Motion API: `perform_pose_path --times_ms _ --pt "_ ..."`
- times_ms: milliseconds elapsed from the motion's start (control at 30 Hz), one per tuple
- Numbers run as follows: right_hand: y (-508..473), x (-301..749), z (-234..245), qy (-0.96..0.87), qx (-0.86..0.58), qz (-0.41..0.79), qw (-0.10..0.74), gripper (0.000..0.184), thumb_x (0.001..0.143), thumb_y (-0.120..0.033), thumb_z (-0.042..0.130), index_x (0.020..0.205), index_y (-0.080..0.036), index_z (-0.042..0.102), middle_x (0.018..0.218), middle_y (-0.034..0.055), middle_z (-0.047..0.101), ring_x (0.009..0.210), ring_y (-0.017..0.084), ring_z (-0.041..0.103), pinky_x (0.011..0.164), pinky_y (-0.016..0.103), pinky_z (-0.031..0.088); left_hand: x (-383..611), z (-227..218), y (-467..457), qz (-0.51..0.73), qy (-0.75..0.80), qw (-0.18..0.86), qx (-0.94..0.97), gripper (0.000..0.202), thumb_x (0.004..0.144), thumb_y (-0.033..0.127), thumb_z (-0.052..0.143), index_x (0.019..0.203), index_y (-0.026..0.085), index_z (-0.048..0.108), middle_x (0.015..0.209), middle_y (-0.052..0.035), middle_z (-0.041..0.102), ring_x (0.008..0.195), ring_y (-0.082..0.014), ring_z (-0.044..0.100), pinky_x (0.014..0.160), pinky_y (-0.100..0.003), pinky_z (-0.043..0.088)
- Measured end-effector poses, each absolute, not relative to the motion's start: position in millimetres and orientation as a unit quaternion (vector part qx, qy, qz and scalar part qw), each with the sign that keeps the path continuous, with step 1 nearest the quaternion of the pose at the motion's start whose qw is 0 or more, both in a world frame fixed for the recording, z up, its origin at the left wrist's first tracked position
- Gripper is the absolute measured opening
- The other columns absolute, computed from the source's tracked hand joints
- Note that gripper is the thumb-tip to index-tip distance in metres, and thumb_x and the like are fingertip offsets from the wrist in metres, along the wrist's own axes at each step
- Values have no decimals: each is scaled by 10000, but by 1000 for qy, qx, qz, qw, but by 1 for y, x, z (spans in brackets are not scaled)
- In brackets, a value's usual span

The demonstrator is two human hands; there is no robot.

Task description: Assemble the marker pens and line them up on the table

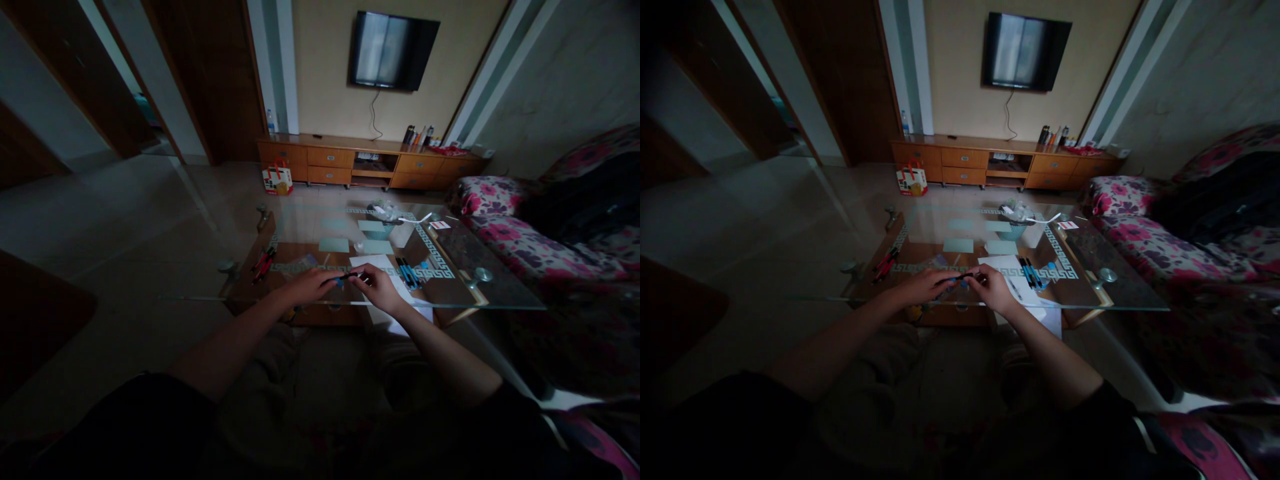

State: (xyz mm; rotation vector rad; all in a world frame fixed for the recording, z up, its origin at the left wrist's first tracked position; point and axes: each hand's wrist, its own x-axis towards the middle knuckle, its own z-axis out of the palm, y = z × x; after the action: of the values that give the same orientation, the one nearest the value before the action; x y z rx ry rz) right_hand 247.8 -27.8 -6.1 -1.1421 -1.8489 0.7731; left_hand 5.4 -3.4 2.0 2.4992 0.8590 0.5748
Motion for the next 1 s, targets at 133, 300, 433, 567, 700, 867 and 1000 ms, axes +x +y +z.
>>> perform_pose_path --times_ms 133,300,433,567,700,867,1000 --pt "-22 249 -11 -679 -456 369 442 362 837 -493 642 1013 -177 667 891 46 696 755 152 630 670 273 518 4 2 -3 209 323 211 899 406 991 317 417 1380 268 523 1276 -56 652 1111 -203 629 956 -329 468" --pt "-17 257 -8 -568 -490 443 491 367 771 -483 689 956 -170 645 829 33 674 682 138 615 574 243 489 2 6 -4 210 332 202 897 404 985 292 418 1369 254 535 1240 -54 667 1084 -203 638 946 -324 474" --pt "-9 274 -6 -499 -517 425 550 287 734 -417 706 833 -167 607 882 59 686 696 139 634 601 249 512 1 6 -4 207 332 199 898 410 992 294 403 1381 251 523 1283 -62 646 1121 -210 623 963 -335 468" --pt "1 304 -11 -537 -563 318 541 289 740 -409 689 871 -160 623 895 86 713 693 162 645 611 279 524 0 4 -3 207 332 203 898 410 984 288 420 1379 262 527 1305 -69 635 1140 -215 614 979 -343 462" --pt "6 336 -19 -645 -614 171 421 252 772 -354 669 945 -172 689 871 72 736 738 188 673 708 314 526 -1 3 -2 208 330 202 899 411 983 282 425 1379 248 528 1307 -73 634 1139 -217 615 983 -351 465" --pt "12 353 -35 -702 -643 134 276 188 771 -269 660 933 -197 723 894 57 756 714 181 682 691 298 523 -2 0 -2 207 333 197 899 400 989 297 410 1363 239 538 1293 -65 644 1112 -214 629 962 -351 476" --pt "15 352 -43 -715 -644 140 233 250 748 -218 673 994 -192 711 904 48 756 703 165 679 699 281 526 -2 -1 -1 210 328 204 898 396 985 298 415 1357 251 543 1279 -62 652 1120 -214 623 963 -345 470"
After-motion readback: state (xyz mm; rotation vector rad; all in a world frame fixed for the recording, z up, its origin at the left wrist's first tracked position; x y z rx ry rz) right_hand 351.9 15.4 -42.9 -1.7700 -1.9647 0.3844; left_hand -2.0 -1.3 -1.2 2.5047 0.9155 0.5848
